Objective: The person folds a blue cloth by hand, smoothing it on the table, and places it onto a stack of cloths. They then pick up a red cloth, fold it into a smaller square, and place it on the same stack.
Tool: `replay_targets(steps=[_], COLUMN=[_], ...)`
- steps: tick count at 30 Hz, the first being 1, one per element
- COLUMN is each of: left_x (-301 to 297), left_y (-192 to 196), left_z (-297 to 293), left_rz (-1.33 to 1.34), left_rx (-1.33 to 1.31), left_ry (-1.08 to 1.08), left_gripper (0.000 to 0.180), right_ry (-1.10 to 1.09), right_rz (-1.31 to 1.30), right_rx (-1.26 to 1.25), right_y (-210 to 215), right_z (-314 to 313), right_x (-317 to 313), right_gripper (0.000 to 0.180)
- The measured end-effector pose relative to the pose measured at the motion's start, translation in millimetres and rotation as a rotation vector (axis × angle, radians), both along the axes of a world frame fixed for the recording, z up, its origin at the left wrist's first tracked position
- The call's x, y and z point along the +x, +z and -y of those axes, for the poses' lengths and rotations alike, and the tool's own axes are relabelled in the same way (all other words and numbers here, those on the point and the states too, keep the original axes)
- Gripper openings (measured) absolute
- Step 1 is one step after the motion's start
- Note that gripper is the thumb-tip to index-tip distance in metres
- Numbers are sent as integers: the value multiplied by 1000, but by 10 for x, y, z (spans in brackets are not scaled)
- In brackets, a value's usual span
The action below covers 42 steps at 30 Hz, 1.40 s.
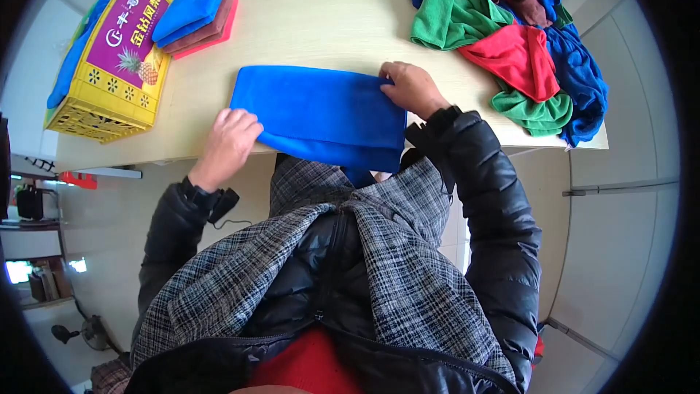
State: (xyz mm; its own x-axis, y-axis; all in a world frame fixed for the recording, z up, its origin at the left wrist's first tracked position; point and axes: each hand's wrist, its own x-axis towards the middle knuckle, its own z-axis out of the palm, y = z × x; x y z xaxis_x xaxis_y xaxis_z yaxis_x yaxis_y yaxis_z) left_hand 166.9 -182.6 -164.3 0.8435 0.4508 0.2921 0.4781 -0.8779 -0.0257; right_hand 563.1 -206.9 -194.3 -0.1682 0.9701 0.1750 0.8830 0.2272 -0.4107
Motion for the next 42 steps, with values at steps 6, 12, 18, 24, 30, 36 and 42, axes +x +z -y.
replay_targets(steps=[6, 12, 18, 24, 30, 36, 42], left_x=[365, 750, 640, 189, 183, -316, -349], left_y=[160, 277, 288, -375, -470, -486, -354], left_z=[-981, -1825, -632, 429, 339, -407, -1237], left_rz=[-67, 209, 155, 269, 460, 340, 126], left_rx=[306, 292, -36, -218, -423, -473, -210], left_ry=[-128, 75, 230, 724, 802, 724, 666], left_gripper=[6, 16, 38, 46, 39, 26, 23], right_ry=[-129, -24, 127, -161, -183, -241, -247], right_rz=[-200, -732, -838, -203, -214, -92, -158], right_rx=[-281, -895, -689, 312, 88, 95, 117], right_y=[-58, 97, 372, -90, -269, -312, -360], right_z=[490, 743, 372, -1014, -1505, -1356, -1348], right_x=[-45, -992, -901, -160, 7, 4, -69], right_gripper=[27, 25, 24, 33, 43, 50, 47])
